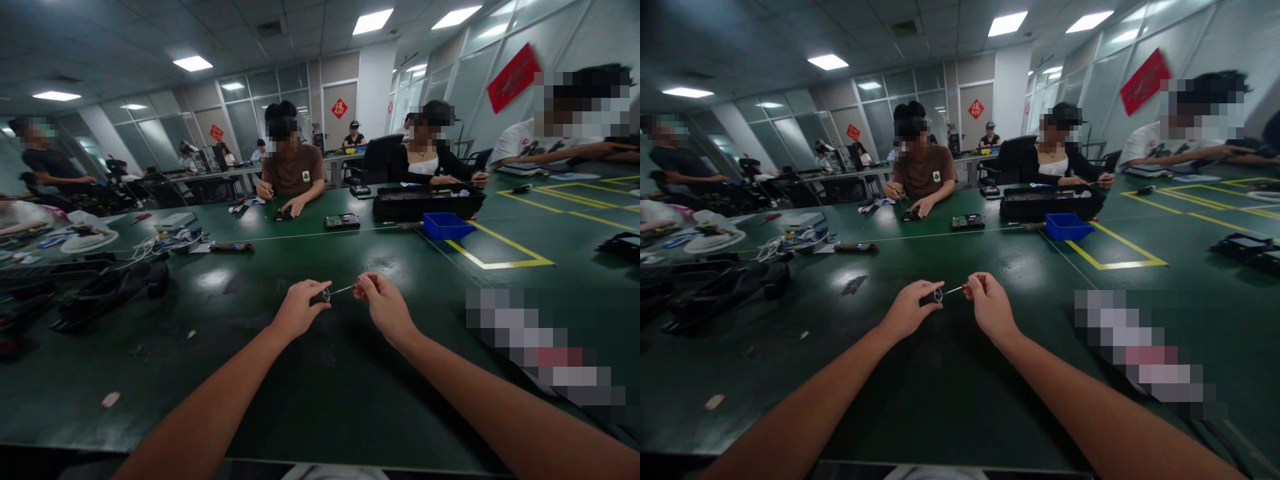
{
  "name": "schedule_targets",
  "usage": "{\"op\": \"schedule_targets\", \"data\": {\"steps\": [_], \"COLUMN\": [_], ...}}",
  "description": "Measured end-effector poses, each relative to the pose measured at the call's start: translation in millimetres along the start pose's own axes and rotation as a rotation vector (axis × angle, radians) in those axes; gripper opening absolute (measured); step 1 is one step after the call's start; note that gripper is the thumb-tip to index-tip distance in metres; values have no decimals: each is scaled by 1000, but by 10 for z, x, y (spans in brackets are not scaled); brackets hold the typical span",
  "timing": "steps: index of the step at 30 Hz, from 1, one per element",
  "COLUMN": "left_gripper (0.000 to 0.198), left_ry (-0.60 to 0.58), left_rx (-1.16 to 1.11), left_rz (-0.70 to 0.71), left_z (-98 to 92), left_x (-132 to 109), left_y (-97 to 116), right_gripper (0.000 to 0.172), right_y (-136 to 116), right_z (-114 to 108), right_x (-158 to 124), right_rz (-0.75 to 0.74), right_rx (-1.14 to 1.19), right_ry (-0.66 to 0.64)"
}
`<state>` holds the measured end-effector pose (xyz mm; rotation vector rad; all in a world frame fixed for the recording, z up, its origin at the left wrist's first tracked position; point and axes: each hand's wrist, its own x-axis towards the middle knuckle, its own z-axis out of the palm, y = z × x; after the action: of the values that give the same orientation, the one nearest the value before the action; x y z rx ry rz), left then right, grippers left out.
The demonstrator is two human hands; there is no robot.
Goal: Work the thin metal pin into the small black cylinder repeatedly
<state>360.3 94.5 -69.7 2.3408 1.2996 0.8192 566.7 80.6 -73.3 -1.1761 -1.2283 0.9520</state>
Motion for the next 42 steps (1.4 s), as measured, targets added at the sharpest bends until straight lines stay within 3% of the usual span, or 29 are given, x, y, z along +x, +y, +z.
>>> {"op": "schedule_targets", "data": {"steps": [14,24,37,42], "left_gripper": [46,43,45,37], "left_ry": [32,7,146,145], "left_rx": [-28,-69,-63,-32], "left_rz": [-26,16,-67,-33], "left_z": [20,15,36,29], "left_x": [7,16,25,25], "left_y": [-15,-10,-40,-36], "right_gripper": [24,24,20,22], "right_y": [83,101,95,72], "right_z": [0,-6,20,4], "right_x": [53,73,73,74], "right_rz": [123,90,188,113], "right_rx": [133,106,231,155], "right_ry": [-6,0,-14,-9]}}
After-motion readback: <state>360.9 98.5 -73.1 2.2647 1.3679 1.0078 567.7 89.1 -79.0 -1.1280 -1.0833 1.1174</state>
